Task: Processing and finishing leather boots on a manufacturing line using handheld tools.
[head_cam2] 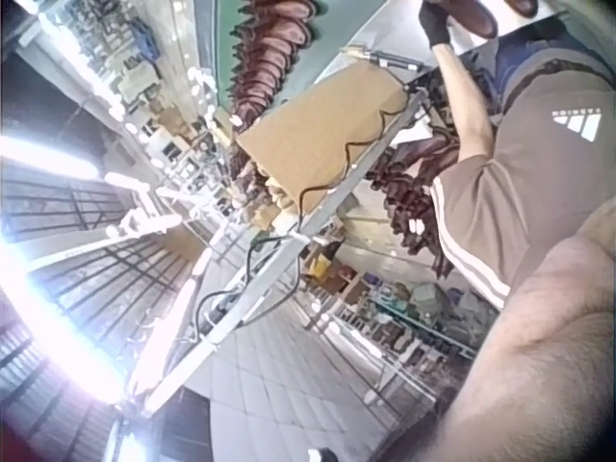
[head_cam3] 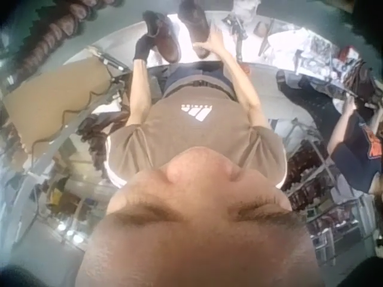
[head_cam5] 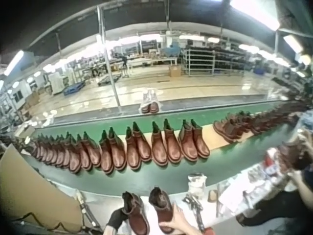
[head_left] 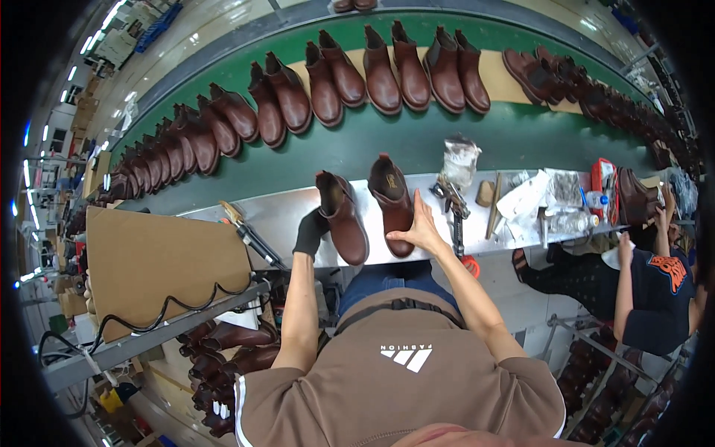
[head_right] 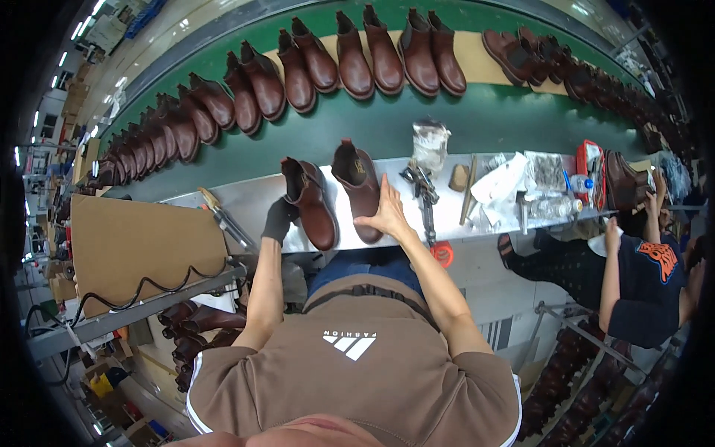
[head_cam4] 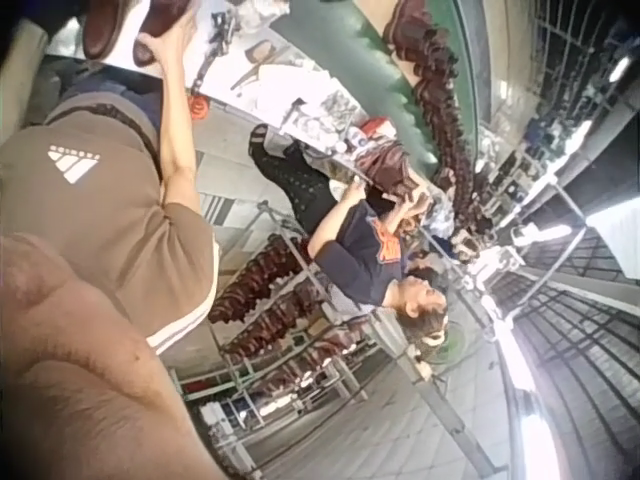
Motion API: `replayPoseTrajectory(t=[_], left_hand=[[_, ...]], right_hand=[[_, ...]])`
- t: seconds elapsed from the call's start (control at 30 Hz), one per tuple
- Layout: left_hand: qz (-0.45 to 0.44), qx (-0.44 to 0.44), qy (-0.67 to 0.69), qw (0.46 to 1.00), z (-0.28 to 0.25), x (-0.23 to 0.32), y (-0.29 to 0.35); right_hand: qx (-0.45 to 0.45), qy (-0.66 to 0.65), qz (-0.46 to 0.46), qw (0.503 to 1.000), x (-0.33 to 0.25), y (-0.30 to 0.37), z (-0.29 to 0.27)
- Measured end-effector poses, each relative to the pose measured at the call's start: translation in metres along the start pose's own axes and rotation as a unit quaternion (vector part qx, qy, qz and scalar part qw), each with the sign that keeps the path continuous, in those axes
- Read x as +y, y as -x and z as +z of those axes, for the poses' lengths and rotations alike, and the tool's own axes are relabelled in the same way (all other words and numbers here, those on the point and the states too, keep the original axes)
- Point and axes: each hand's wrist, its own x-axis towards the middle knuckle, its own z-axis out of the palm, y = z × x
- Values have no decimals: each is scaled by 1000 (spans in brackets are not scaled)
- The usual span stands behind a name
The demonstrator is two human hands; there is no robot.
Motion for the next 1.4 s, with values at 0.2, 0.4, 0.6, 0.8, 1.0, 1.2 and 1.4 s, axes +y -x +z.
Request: replayPoseTrajectory(t=[0.2, 0.4, 0.6, 0.8, 1.0, 1.2, 1.4], left_hand=[[148, -91, 55, 983, 20, 1, -11], [-32, -177, 452, 874, 46, 2, -18], [4, -139, 531, 836, 86, 18, 28], [121, -73, 510, 848, 103, 55, 9], [222, -14, 482, 847, 113, 94, -3], [297, 36, 438, 847, 111, 115, 3], [308, 50, 382, 870, 113, 175, 10]], right_hand=[[-61, -171, 2, 983, 16, -20, 9], [-106, -311, 56, 943, -31, -19, -41], [-108, -342, 2, 934, -79, -14, -82], [322, -290, 77, 898, -28, 44, -92], [142, -87, 94, 982, 78, 45, -69], [178, -93, 119, 972, 71, 16, -52], [186, -303, 76, 931, -66, 54, -92]])
